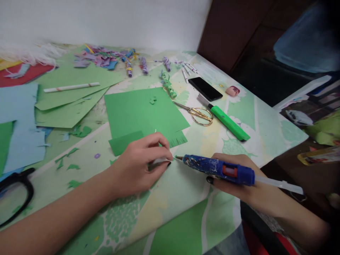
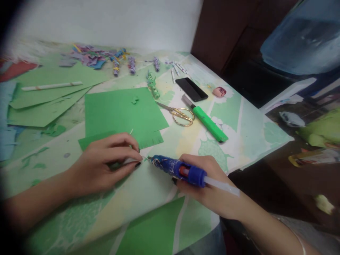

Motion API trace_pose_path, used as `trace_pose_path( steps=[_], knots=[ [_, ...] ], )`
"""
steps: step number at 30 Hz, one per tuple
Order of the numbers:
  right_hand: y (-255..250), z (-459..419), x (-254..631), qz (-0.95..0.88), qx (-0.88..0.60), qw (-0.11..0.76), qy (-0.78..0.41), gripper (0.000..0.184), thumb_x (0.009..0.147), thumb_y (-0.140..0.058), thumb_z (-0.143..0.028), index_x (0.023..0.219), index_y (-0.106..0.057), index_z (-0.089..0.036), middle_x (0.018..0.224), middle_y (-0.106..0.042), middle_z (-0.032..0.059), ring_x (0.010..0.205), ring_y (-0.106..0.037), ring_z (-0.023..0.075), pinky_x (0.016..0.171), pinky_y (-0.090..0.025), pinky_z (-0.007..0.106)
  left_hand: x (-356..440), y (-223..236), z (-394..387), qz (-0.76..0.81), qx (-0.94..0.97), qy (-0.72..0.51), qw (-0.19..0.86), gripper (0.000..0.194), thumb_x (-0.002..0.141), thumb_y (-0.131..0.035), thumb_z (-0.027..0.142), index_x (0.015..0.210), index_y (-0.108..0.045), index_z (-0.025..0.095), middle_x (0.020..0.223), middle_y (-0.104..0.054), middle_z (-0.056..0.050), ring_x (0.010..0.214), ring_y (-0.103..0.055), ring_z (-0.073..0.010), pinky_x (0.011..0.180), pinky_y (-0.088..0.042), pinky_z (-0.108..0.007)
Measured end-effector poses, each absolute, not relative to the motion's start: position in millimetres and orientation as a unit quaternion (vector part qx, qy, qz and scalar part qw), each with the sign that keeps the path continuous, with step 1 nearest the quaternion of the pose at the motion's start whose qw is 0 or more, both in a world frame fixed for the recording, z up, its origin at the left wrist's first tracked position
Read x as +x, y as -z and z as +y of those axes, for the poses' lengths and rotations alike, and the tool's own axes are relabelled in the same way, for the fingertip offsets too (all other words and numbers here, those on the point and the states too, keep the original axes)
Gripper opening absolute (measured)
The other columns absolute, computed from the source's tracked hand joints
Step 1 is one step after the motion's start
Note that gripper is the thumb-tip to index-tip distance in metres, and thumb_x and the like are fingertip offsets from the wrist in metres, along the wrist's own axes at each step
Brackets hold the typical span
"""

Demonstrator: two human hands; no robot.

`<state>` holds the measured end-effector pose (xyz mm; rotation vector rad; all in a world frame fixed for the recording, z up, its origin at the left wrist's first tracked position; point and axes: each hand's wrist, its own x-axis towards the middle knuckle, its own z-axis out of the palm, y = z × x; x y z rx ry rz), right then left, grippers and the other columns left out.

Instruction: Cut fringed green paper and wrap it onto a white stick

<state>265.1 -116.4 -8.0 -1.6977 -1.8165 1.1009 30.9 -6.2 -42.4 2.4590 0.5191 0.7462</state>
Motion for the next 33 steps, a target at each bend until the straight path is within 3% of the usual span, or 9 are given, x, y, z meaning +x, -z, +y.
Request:
trace_pose_path(
  steps=[7,13,27,33],
  knots=[
    [8.0,-113.5,263.2,-0.642,-0.616,0.206,-0.406,0.004,0.077,-0.056,-0.017,0.076,-0.052,-0.018,0.065,-0.051,-0.0014,0.059,-0.044,0.0124,0.052,-0.031,0.024,27.0,46.7,-8.4,0.144,0.936,-0.258,0.19,0.021,0.082,-0.053,0.009,0.093,-0.069,0.017,0.09,-0.061,-0.006,0.066,-0.054,-0.0102,0.058,-0.042,-0.023],
    [7.9,-112.7,263.8,-0.64,-0.615,0.203,-0.413,0.005,0.077,-0.056,-0.016,0.076,-0.052,-0.018,0.066,-0.05,-0.0019,0.06,-0.043,0.0123,0.054,-0.033,0.024,25.1,47.4,-9.3,0.13,0.946,-0.243,0.171,0.025,0.08,-0.054,0.009,0.1,-0.068,0.016,0.097,-0.063,-0.01,0.081,-0.059,-0.0171,0.066,-0.046,-0.028],
    [11.3,-113.0,262.1,-0.656,-0.608,0.212,-0.394,0.007,0.074,-0.056,-0.017,0.071,-0.05,-0.018,0.064,-0.051,-0.0029,0.058,-0.044,0.0118,0.052,-0.031,0.023,26.0,45.6,-9.4,0.127,0.943,-0.249,0.18,0.027,0.08,-0.053,0.008,0.101,-0.069,0.015,0.096,-0.065,-0.01,0.083,-0.06,-0.0186,0.066,-0.048,-0.029],
    [6.8,-114.6,260.9,-0.668,-0.617,0.177,-0.375,0.011,0.074,-0.058,-0.015,0.071,-0.048,-0.019,0.062,-0.048,-0.0044,0.056,-0.041,0.0102,0.052,-0.031,0.022,25.5,45.8,-9.2,0.119,0.941,-0.252,0.194,0.026,0.08,-0.053,0.007,0.098,-0.07,0.014,0.095,-0.066,-0.011,0.086,-0.06,-0.0198,0.068,-0.048,-0.031]
  ],
)
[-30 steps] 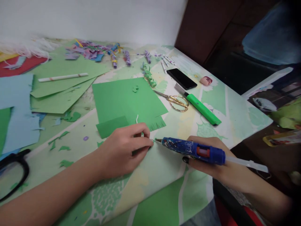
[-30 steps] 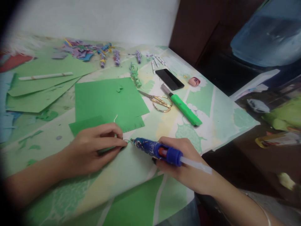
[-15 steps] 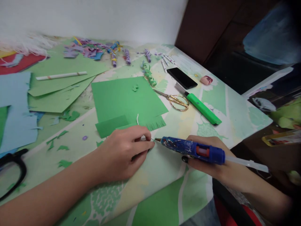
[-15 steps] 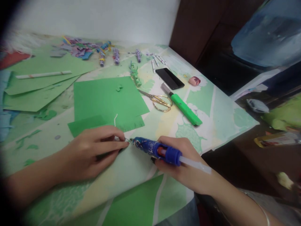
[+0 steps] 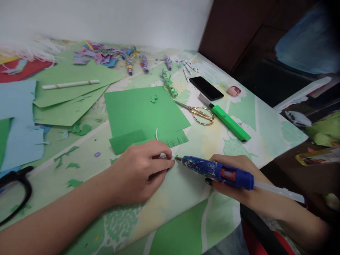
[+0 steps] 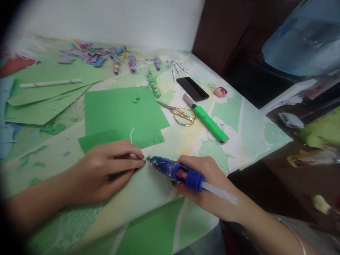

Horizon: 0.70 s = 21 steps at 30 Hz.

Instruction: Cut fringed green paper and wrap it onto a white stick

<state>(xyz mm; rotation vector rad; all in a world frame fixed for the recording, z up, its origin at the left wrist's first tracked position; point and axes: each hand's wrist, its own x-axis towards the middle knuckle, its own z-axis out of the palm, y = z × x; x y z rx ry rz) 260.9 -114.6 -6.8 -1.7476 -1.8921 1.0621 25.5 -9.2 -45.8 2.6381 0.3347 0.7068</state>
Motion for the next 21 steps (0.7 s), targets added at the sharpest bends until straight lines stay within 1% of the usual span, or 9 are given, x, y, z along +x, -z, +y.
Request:
trace_pose_path(
  steps=[5,11,18,21],
  knots=[
    [6.7,-114.7,260.9,-0.669,-0.62,0.176,-0.37,0.012,0.074,-0.058,-0.013,0.071,-0.048,-0.019,0.062,-0.048,-0.0046,0.057,-0.041,0.0101,0.053,-0.031,0.022,26.5,45.5,-8.8,0.121,0.94,-0.252,0.196,0.026,0.08,-0.052,0.007,0.097,-0.07,0.013,0.095,-0.066,-0.011,0.085,-0.06,-0.02,0.067,-0.049,-0.031],
    [9.0,-114.8,261.8,-0.66,-0.616,0.2,-0.38,0.008,0.078,-0.056,-0.017,0.074,-0.05,-0.019,0.064,-0.049,-0.0032,0.058,-0.042,0.0112,0.053,-0.033,0.023,25.6,45.6,-9.7,0.13,0.939,-0.25,0.199,0.025,0.08,-0.052,0.007,0.096,-0.07,0.014,0.096,-0.065,-0.011,0.087,-0.061,-0.0196,0.071,-0.049,-0.032],
    [8.4,-114.5,261.5,-0.656,-0.621,0.201,-0.38,0.007,0.077,-0.057,-0.016,0.075,-0.051,-0.018,0.065,-0.051,-0.0027,0.059,-0.043,0.0116,0.053,-0.033,0.023,25.8,45.8,-8.5,0.122,0.935,-0.262,0.205,0.025,0.079,-0.053,0.007,0.096,-0.069,0.014,0.096,-0.067,-0.01,0.087,-0.061,-0.0189,0.073,-0.05,-0.031],
    [7.4,-113.9,261.2,-0.653,-0.62,0.198,-0.387,0.008,0.076,-0.057,-0.015,0.073,-0.05,-0.019,0.064,-0.049,-0.0031,0.058,-0.042,0.0114,0.053,-0.032,0.023,26.0,45.7,-8.9,0.125,0.938,-0.256,0.197,0.026,0.079,-0.053,0.008,0.098,-0.069,0.014,0.096,-0.066,-0.01,0.086,-0.061,-0.0196,0.071,-0.05,-0.031]
  ],
)
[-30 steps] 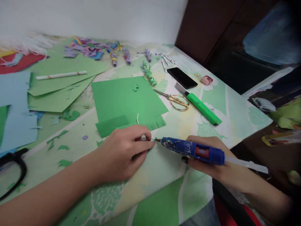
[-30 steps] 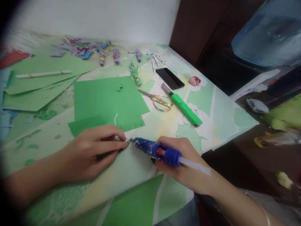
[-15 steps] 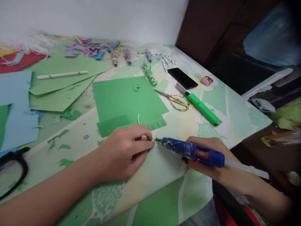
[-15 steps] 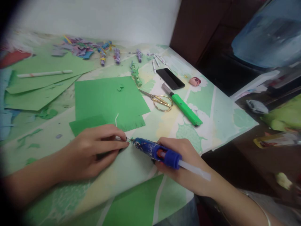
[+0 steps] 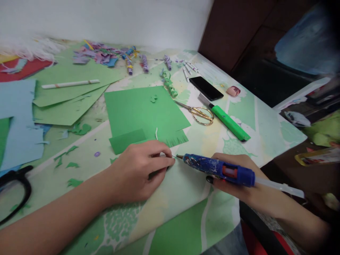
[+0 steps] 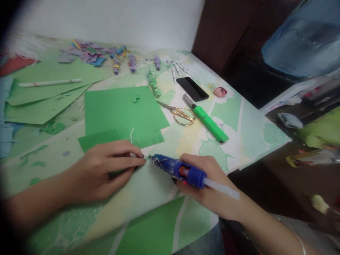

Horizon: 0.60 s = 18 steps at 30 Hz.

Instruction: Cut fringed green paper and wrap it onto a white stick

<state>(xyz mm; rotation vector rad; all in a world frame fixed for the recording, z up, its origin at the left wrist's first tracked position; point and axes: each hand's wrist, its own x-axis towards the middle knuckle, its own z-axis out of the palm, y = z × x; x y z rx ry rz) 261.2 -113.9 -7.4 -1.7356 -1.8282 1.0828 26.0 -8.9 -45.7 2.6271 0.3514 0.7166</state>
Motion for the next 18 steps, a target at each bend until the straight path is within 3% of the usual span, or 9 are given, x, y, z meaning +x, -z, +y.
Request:
trace_pose_path(
  steps=[18],
  knots=[
    [10.8,-114.9,262.5,-0.674,-0.605,0.208,-0.369,0.009,0.075,-0.057,-0.018,0.071,-0.05,-0.018,0.063,-0.05,-0.0025,0.057,-0.043,0.0108,0.052,-0.031,0.022,27.0,45.4,-10.4,0.139,0.937,-0.247,0.204,0.028,0.08,-0.051,0.009,0.099,-0.07,0.016,0.097,-0.064,-0.01,0.081,-0.06,-0.0179,0.067,-0.048,-0.03]
  ],
)
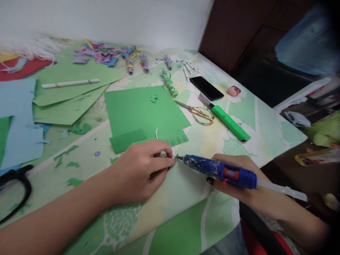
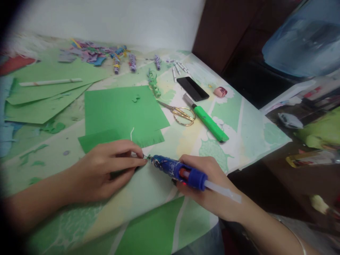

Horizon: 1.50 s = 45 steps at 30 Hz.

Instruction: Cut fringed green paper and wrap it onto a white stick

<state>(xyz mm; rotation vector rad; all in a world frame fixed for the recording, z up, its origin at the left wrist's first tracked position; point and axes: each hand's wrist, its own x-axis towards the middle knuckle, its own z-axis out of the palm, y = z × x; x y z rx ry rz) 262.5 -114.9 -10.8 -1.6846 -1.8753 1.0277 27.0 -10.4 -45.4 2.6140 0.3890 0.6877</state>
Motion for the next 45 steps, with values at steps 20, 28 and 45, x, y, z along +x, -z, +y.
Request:
trace_pose_path(
  steps=[20,28,45],
  knots=[
    [5,-115,260,-0.649,-0.622,0.183,-0.397,0.008,0.076,-0.055,-0.015,0.072,-0.048,-0.018,0.065,-0.048,-0.0021,0.06,-0.042,0.0121,0.053,-0.031,0.023,27,45,-10,0.139,0.938,-0.241,0.206,0.027,0.08,-0.051,0.009,0.099,-0.07,0.016,0.099,-0.064,-0.01,0.082,-0.06,-0.0172,0.07,-0.048,-0.029],
    [10,-116,266,-0.643,-0.624,0.204,-0.394,0.006,0.078,-0.058,-0.021,0.078,-0.053,-0.018,0.069,-0.056,-0.0003,0.063,-0.049,0.0139,0.054,-0.035,0.024,27,46,-9,0.141,0.938,-0.238,0.209,0.027,0.081,-0.051,0.01,0.1,-0.07,0.017,0.099,-0.064,-0.009,0.081,-0.06,-0.017,0.069,-0.048,-0.029],
    [19,-122,277,-0.621,-0.643,0.253,-0.37,0.017,0.075,-0.065,-0.027,0.088,-0.064,-0.017,0.078,-0.065,0.0039,0.068,-0.059,0.0191,0.058,-0.047,0.027,27,46,-10,0.143,0.938,-0.245,0.2,0.026,0.081,-0.05,0.011,0.097,-0.07,0.017,0.098,-0.065,-0.009,0.077,-0.06,-0.0153,0.067,-0.048,-0.028]
  ],
)
